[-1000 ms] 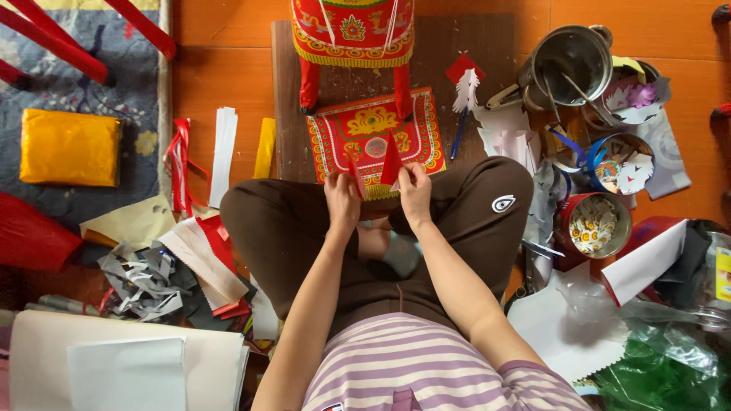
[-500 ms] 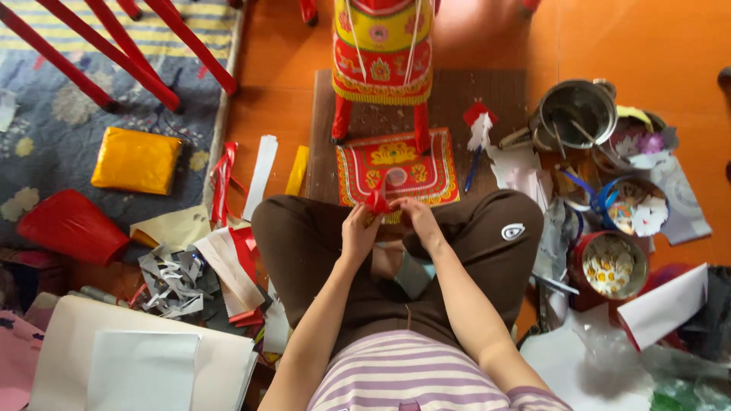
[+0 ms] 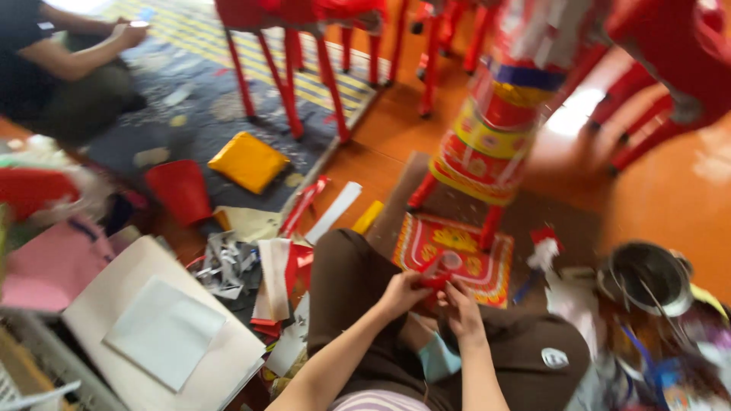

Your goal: Decorating a large paper horse figure by attaching small paper flowers and ornaments to its surface.

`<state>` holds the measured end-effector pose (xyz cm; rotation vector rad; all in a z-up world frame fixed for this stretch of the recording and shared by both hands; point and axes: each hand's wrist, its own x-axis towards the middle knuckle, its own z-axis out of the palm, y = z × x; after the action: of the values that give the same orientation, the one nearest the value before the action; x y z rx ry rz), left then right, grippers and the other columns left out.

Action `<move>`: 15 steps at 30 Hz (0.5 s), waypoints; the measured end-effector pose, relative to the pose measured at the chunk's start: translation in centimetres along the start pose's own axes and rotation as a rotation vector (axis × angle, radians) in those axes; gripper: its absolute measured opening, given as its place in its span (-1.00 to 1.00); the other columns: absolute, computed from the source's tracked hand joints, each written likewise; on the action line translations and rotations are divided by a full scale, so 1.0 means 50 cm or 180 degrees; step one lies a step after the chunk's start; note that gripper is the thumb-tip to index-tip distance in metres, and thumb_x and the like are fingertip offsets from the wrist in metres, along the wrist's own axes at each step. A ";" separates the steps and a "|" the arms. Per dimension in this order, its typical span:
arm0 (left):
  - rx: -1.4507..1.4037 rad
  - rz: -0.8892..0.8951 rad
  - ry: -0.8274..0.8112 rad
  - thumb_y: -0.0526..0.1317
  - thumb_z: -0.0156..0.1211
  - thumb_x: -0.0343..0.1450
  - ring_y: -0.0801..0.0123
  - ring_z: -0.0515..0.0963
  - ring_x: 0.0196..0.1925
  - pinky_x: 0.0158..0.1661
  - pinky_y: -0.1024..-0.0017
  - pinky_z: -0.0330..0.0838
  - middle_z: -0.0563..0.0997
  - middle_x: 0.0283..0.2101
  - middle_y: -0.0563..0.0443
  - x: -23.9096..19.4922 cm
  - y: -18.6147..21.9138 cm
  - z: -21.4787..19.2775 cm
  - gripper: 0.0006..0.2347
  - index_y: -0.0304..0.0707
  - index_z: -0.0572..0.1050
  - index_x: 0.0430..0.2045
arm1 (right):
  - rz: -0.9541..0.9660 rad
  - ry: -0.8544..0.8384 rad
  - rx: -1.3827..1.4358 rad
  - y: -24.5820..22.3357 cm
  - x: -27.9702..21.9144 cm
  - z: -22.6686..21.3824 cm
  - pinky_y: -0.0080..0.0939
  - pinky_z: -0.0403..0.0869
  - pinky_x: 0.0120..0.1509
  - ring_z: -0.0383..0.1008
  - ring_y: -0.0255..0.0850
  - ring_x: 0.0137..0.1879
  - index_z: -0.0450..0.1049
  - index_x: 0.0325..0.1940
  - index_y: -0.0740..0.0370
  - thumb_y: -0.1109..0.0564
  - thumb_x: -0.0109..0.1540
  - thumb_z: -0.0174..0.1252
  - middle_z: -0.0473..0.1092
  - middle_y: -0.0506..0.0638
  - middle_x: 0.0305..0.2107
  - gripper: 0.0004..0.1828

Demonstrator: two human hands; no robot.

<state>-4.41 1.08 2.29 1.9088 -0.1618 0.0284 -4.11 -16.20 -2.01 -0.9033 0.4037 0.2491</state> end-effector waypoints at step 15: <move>-0.4217 -0.2019 -0.0140 -0.42 0.30 0.33 0.53 0.50 -0.72 -0.72 0.78 0.33 0.53 -0.60 0.03 0.011 0.011 -0.003 -0.87 -0.13 0.48 -0.48 | 0.0609 -0.0385 0.1836 0.068 0.095 -0.099 -0.43 0.61 -0.12 0.54 -0.18 -0.14 0.48 -0.04 0.22 0.13 0.32 0.05 0.47 0.21 -0.24 -0.80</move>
<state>-3.95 0.98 2.91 0.5696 0.3405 -0.4427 -2.27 -17.92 -9.26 -0.2818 0.4196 0.3382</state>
